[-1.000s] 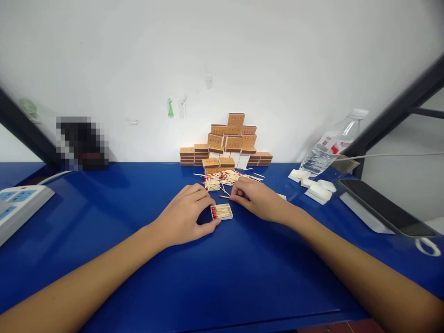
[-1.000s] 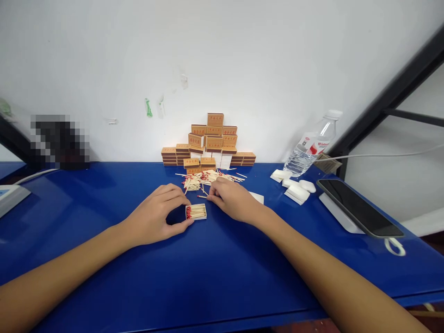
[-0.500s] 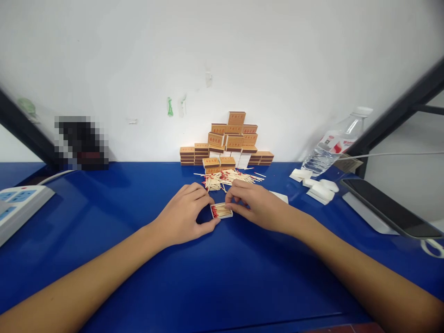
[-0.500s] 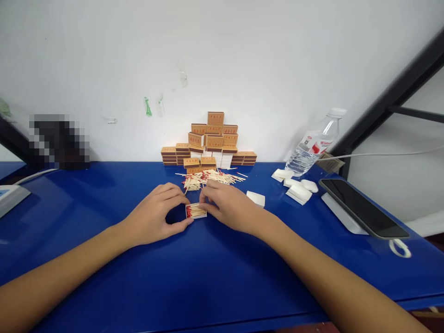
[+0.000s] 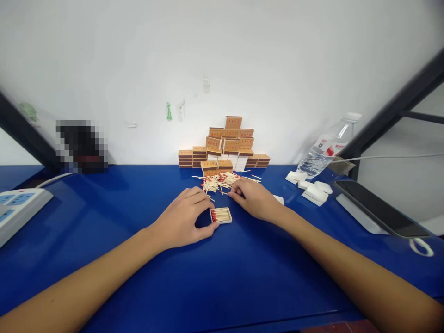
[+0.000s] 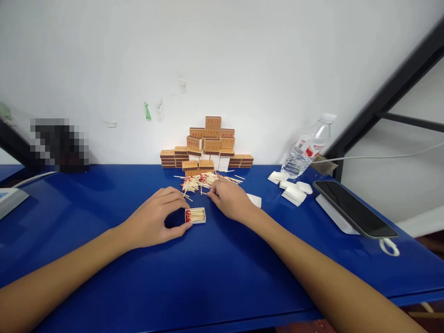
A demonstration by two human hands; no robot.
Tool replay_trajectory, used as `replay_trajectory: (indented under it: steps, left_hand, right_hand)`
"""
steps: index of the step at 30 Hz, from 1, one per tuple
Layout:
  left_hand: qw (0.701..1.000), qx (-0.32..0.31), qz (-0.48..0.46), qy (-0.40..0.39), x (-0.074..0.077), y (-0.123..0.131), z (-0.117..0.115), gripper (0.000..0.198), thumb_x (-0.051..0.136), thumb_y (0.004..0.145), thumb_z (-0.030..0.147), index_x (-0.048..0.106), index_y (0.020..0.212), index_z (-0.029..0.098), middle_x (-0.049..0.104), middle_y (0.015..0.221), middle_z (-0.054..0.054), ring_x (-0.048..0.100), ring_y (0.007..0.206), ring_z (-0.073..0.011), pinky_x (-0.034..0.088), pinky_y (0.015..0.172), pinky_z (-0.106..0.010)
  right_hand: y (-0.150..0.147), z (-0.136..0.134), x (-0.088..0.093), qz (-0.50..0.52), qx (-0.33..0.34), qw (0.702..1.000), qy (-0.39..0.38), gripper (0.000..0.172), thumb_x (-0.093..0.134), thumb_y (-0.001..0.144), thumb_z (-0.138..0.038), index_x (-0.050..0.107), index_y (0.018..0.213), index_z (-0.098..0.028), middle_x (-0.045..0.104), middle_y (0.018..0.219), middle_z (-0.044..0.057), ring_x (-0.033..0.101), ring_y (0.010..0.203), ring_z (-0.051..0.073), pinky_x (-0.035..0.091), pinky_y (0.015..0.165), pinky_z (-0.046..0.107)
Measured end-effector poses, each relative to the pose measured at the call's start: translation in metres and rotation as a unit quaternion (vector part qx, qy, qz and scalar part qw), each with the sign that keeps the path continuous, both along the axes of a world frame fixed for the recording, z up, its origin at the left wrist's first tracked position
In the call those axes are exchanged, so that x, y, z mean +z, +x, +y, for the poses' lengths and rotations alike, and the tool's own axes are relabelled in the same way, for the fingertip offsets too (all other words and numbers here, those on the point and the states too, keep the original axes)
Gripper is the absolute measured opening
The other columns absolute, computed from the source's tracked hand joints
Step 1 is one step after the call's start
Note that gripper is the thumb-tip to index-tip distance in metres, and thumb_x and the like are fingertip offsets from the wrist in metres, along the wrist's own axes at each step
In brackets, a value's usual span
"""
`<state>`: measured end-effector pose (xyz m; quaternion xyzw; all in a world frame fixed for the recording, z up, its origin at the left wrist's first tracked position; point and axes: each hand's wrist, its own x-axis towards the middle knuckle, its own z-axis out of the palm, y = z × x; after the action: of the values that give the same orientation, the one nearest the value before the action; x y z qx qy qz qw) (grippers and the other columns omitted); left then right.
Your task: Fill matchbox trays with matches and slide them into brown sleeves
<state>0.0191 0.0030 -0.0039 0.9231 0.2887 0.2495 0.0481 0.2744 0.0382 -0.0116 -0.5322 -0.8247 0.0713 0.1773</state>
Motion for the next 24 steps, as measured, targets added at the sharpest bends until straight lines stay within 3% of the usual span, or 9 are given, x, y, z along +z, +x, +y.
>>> replay_trajectory:
  steps: [5,9,11,15,24]
  left_hand:
    - [1.000,0.026,0.008,0.010,-0.001,-0.002,0.001,0.022,0.069,0.093,0.040,0.069,0.104,0.020,0.072,0.101,-0.008,0.063,0.105,-0.0284,0.050,0.092,-0.046]
    - [0.999,0.030,0.007,0.012,-0.002,-0.002,0.002,0.022,0.069,0.093,0.040,0.068,0.103,0.020,0.072,0.102,-0.008,0.063,0.106,-0.0283,0.050,0.093,-0.046]
    - [1.000,0.027,0.008,0.011,-0.002,-0.002,0.002,0.022,0.069,0.093,0.039,0.068,0.103,0.020,0.072,0.101,-0.008,0.063,0.105,-0.0282,0.050,0.093,-0.046]
    - [1.000,0.023,0.009,0.004,-0.002,-0.002,0.003,0.023,0.070,0.092,0.040,0.068,0.103,0.020,0.072,0.101,-0.008,0.062,0.105,-0.0281,0.050,0.092,-0.046]
    - [1.000,0.019,0.007,0.007,-0.002,-0.001,0.002,0.023,0.070,0.092,0.039,0.068,0.103,0.018,0.072,0.102,-0.007,0.062,0.105,-0.0270,0.049,0.093,-0.044]
  right_hand:
    - [0.011,-0.008,0.019,0.013,-0.011,1.000,0.017,0.014,0.056,0.102,-0.023,0.058,0.089,-0.019,0.064,0.094,0.007,0.058,0.079,0.020,0.042,0.071,0.033]
    - [0.004,-0.021,0.031,0.044,0.102,0.994,-0.007,0.014,0.053,0.105,-0.023,0.058,0.092,-0.020,0.063,0.095,0.006,0.058,0.086,0.020,0.043,0.075,0.032]
    - [-0.003,-0.026,0.031,0.036,0.141,0.989,-0.038,0.014,0.053,0.105,-0.022,0.058,0.092,-0.020,0.063,0.096,0.006,0.057,0.087,0.020,0.043,0.075,0.031]
    - [-0.011,-0.030,0.025,0.015,0.155,0.986,-0.065,0.011,0.054,0.104,-0.019,0.057,0.094,-0.019,0.063,0.099,0.006,0.058,0.084,0.018,0.043,0.073,0.031]
    - [-0.013,-0.035,0.026,0.026,0.159,0.987,-0.028,0.005,0.059,0.101,-0.016,0.061,0.097,-0.019,0.060,0.098,0.004,0.057,0.082,0.017,0.043,0.072,0.030]
